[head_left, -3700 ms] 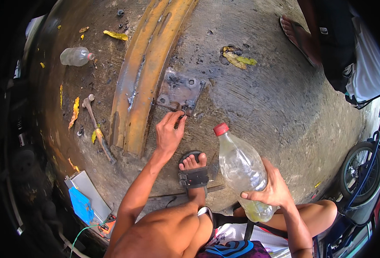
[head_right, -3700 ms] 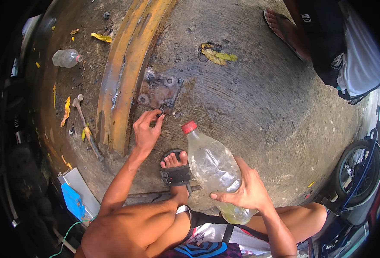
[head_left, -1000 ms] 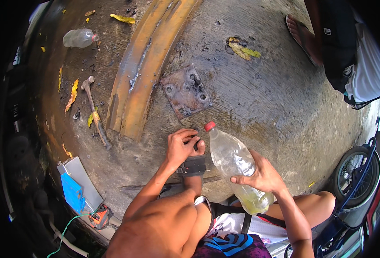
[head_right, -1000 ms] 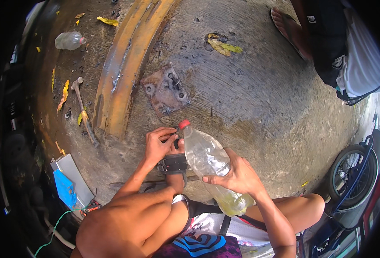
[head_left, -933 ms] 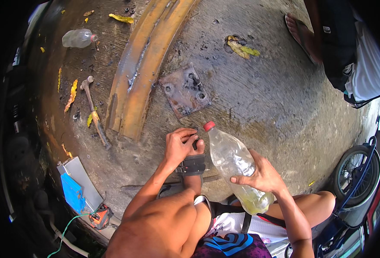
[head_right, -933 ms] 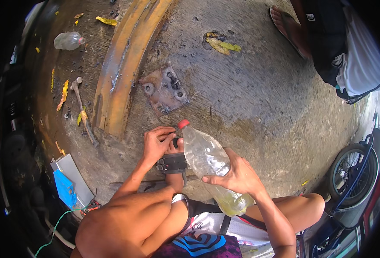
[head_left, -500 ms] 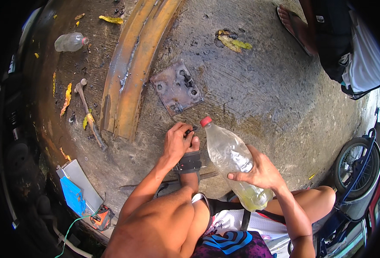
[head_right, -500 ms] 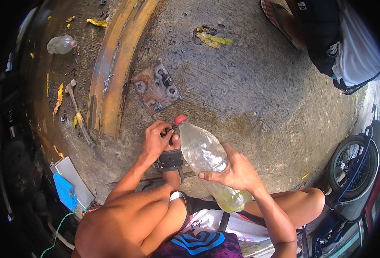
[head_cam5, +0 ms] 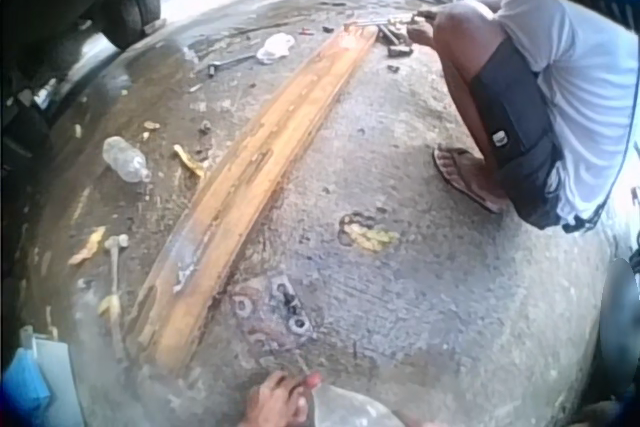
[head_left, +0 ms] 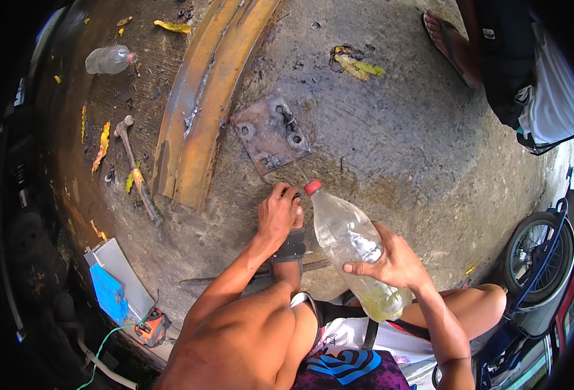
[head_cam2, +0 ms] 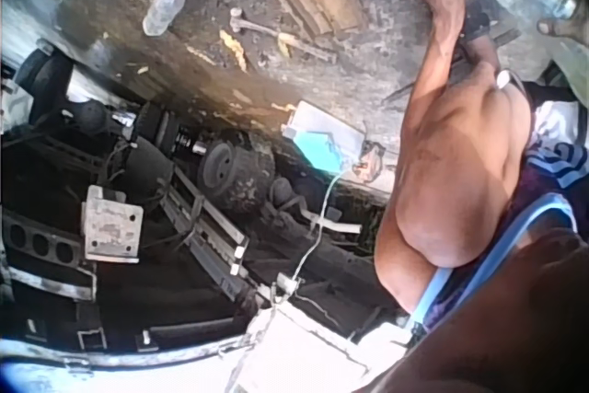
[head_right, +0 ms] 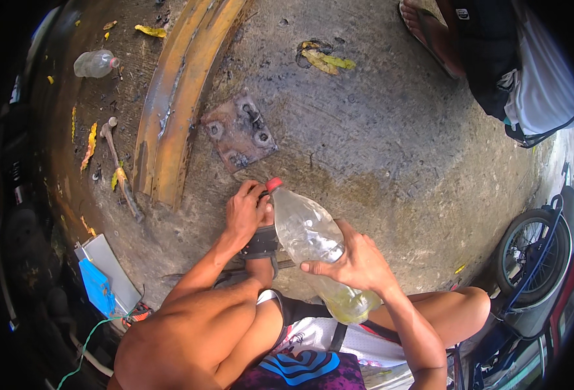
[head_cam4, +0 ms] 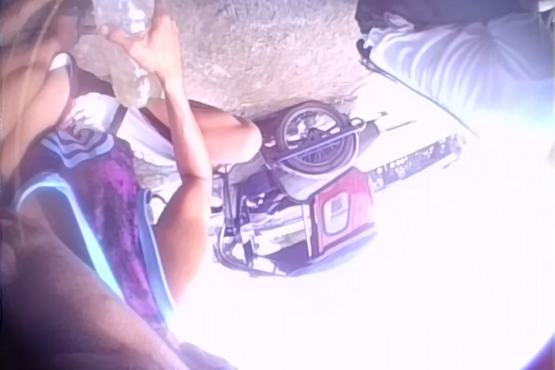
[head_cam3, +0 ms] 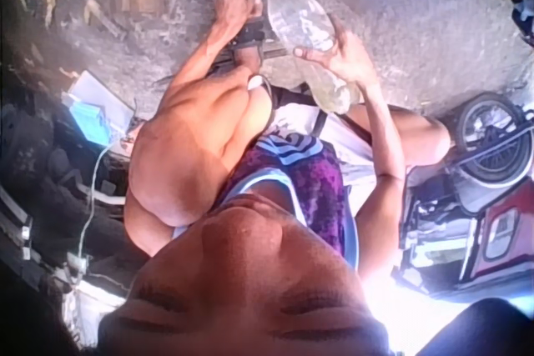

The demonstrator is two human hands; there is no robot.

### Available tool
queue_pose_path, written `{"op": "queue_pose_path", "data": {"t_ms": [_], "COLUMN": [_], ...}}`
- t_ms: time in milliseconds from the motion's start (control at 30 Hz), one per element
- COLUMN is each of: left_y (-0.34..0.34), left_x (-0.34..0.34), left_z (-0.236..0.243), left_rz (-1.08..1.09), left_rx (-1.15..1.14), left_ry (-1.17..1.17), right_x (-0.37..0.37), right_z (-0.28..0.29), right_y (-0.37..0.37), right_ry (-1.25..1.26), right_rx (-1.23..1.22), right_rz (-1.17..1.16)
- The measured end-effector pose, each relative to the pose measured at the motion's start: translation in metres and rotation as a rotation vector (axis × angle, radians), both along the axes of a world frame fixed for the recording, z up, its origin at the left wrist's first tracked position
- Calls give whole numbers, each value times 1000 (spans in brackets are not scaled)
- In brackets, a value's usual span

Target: The person assists in welding a metal beam by positioning and securing a metal plate with a hammer and pliers while another person uses a welding torch. The person also pours liquid from a plastic bottle onto the metal plate during the process.

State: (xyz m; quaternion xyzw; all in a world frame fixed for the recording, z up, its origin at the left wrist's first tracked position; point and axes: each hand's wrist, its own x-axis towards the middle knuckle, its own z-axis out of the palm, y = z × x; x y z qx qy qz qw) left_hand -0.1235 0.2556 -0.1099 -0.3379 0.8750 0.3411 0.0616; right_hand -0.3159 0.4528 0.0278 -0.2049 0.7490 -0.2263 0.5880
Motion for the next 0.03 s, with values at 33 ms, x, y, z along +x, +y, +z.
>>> {"op": "queue_pose_path", "data": {"t_ms": [33], "left_y": [-1], "left_x": [-2], "left_z": [1], "left_rz": [-32], "left_rx": [-41], "left_ry": [0], "right_x": [1], "right_z": [-1], "right_y": [0], "right_ry": [-3], "right_rx": [0], "right_rz": [1]}}
